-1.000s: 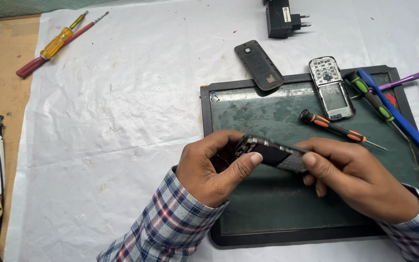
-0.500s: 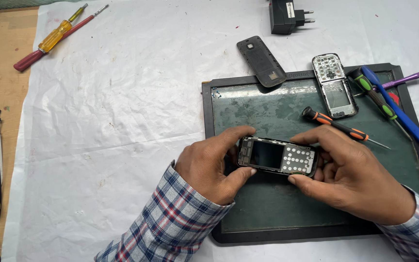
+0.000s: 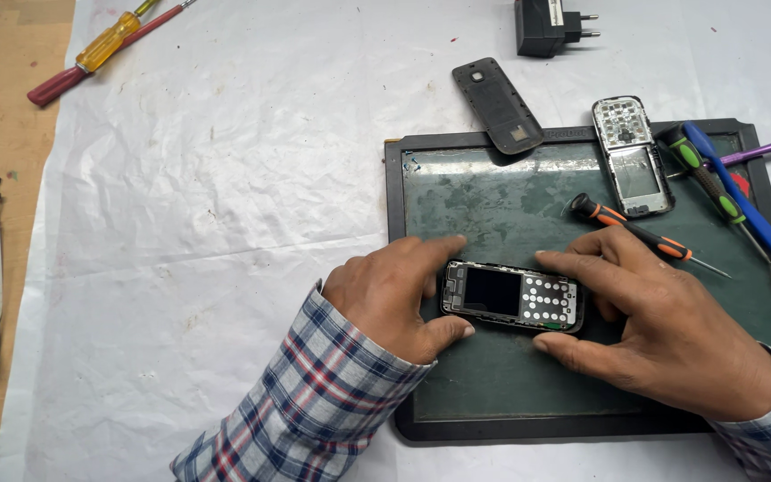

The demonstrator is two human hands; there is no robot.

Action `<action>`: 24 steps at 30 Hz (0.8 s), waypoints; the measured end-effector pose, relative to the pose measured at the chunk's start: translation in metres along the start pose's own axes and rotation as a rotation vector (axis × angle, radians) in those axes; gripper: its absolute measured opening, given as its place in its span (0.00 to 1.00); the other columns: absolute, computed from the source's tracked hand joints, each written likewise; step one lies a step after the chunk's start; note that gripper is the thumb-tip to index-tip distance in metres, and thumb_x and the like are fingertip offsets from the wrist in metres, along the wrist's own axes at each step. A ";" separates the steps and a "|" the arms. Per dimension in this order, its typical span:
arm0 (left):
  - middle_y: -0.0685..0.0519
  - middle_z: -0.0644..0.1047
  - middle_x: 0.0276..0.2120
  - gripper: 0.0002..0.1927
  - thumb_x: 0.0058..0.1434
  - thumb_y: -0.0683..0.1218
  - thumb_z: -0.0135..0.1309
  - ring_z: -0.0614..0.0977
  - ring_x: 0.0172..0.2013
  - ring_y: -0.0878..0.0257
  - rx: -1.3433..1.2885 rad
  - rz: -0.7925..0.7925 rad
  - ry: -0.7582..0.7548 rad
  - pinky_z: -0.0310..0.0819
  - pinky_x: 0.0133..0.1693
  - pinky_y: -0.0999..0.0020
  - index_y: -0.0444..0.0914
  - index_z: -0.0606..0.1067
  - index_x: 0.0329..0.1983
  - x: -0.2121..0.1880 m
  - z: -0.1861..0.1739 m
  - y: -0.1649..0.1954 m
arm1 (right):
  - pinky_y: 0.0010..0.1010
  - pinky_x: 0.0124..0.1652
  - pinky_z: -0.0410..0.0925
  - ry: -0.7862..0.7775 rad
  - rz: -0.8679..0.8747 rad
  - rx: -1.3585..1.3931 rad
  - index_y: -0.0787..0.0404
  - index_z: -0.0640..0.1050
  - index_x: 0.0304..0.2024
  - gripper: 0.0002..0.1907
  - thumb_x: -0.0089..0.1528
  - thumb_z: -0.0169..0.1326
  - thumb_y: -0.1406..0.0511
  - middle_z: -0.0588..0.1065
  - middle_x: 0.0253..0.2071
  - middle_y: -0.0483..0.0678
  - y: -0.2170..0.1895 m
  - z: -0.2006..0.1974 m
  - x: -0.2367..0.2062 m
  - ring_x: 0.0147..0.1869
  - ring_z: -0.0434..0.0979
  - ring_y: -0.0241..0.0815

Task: The person disassembles a feature phone on a repair mat, using a blue pry tool to separate the keypad frame and lifting the display from the main board. They handle the board, keypad, and housing parts, then align the display and keypad back into the housing and press the assembly together.

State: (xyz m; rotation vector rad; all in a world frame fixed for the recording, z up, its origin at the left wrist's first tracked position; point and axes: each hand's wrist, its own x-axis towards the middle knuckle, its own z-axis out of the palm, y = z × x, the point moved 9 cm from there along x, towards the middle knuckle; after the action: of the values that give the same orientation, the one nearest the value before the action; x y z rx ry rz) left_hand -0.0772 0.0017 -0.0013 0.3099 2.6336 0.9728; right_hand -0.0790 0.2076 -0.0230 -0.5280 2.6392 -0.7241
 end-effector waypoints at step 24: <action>0.57 0.75 0.23 0.15 0.45 0.39 0.54 0.70 0.18 0.70 -0.354 -0.198 0.494 0.69 0.23 0.71 0.38 0.77 0.38 -0.005 -0.053 -0.047 | 0.37 0.29 0.71 0.327 -0.501 -0.288 0.59 0.84 0.39 0.06 0.62 0.62 0.64 0.78 0.39 0.46 -0.119 -0.020 0.140 0.31 0.79 0.45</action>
State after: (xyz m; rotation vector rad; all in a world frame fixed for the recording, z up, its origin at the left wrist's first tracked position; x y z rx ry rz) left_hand -0.0964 -0.0659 0.0067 -0.3074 2.7521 1.5734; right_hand -0.1784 0.0597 0.0248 -1.2837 2.9641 -0.6034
